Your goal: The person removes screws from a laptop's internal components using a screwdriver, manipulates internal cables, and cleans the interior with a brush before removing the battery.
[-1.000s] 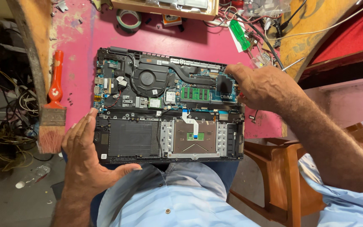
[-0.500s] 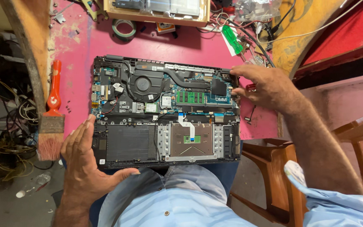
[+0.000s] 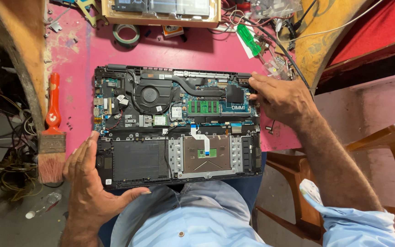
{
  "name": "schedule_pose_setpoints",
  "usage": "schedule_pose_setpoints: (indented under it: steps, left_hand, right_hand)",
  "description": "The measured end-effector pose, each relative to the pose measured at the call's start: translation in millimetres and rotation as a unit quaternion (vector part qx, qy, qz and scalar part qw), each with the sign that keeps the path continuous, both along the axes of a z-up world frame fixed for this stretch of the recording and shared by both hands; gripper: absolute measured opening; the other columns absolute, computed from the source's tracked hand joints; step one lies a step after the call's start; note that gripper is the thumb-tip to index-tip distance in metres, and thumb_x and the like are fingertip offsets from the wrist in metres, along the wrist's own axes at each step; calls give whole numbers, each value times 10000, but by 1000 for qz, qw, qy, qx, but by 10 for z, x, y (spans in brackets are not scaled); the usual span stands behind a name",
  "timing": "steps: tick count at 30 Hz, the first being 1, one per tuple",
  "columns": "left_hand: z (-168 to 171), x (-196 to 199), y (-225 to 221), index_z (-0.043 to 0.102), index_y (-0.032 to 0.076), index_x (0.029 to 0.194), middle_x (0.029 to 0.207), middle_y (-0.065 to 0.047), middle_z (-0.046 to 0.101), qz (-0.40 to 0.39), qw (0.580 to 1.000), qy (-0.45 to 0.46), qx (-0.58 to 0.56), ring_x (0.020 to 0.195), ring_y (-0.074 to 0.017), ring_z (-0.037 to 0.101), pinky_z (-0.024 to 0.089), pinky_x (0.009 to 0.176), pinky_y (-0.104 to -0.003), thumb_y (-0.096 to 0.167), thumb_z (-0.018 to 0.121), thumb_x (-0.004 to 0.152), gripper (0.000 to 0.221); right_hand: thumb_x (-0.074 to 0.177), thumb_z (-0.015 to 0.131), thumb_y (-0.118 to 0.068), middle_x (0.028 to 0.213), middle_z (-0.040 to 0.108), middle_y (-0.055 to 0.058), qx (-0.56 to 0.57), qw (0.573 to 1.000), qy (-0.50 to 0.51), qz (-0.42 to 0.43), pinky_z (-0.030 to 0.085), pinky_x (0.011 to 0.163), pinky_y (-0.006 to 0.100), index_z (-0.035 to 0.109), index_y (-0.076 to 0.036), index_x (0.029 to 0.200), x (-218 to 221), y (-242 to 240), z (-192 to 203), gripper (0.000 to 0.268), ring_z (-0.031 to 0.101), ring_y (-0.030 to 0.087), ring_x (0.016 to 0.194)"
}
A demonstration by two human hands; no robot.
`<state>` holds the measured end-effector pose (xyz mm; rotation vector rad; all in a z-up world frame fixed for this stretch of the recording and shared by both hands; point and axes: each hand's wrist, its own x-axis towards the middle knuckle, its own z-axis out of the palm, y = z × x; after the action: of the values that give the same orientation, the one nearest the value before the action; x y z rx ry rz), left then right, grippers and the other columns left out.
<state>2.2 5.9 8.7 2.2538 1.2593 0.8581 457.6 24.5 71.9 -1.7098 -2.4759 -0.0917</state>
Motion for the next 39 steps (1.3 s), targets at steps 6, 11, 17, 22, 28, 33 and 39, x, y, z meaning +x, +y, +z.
schedule_pose_setpoints:
  steps: [6, 11, 17, 22, 28, 33, 39]
  left_hand:
    - [-18, -4, 6, 195, -25, 1546, 1570, -260, 384, 0, 1000, 13, 0, 1445, -415, 375, 278, 1225, -551, 719, 813, 540, 1395]
    - [3, 4, -6, 200, -30, 1543, 1569, -267, 385, 2, 1000, 23, -1, 1440, -422, 378, 284, 1219, -551, 706, 818, 545, 1386]
    - [-3, 17, 7, 211, -32, 1539, 1560, -267, 401, 0, 1000, 19, 16, 1429, -417, 394, 291, 1215, -544, 700, 824, 576, 1356]
    - [14, 34, 12, 213, -34, 1540, 1561, -270, 400, -2, 1000, 21, 9, 1435, -417, 389, 280, 1224, -544, 690, 826, 569, 1357]
    - [8, 28, 0, 208, -30, 1544, 1561, -267, 399, 3, 1000, 21, 3, 1439, -411, 381, 277, 1224, -542, 691, 834, 564, 1368]
    - [-14, 24, -1, 206, -28, 1542, 1562, -261, 398, 0, 1000, 31, 4, 1438, -415, 379, 275, 1222, -544, 682, 839, 551, 1374]
    - [-32, 25, 8, 200, -20, 1547, 1565, -262, 402, -4, 999, 26, 25, 1428, -426, 405, 297, 1223, -541, 660, 851, 570, 1357]
  right_hand:
    - [951, 784, -158, 1208, 756, 125, 28, 999, 30, 11, 618, 756, 340, 717, -72, 1221, 20, -13, -47, 291, 760, 240, 1004]
    - [908, 821, -180, 1202, 755, 114, 14, 999, 50, 10, 604, 702, 330, 730, -64, 1202, 25, -2, -5, 329, 758, 238, 921]
    - [943, 822, -160, 1186, 757, 84, 67, 997, 14, 20, 606, 717, 322, 739, -64, 1159, -13, -21, -48, 251, 767, 229, 925]
    - [945, 807, -127, 1173, 773, 103, 86, 996, 8, 32, 608, 716, 332, 740, -52, 1134, 13, 1, -113, 214, 764, 227, 904]
    - [1037, 772, -110, 1045, 768, 98, 102, 991, 80, 25, 624, 781, 335, 736, -72, 1094, 116, 121, -177, 78, 762, 216, 930]
    - [1022, 731, -108, 842, 738, 94, 7, 986, 136, -95, 530, 616, 356, 774, -86, 1020, 112, 245, -33, 49, 691, 212, 688]
    - [999, 712, -128, 834, 726, 125, -35, 980, 144, -135, 519, 639, 390, 778, -77, 1028, 83, 411, 88, 88, 690, 252, 698]
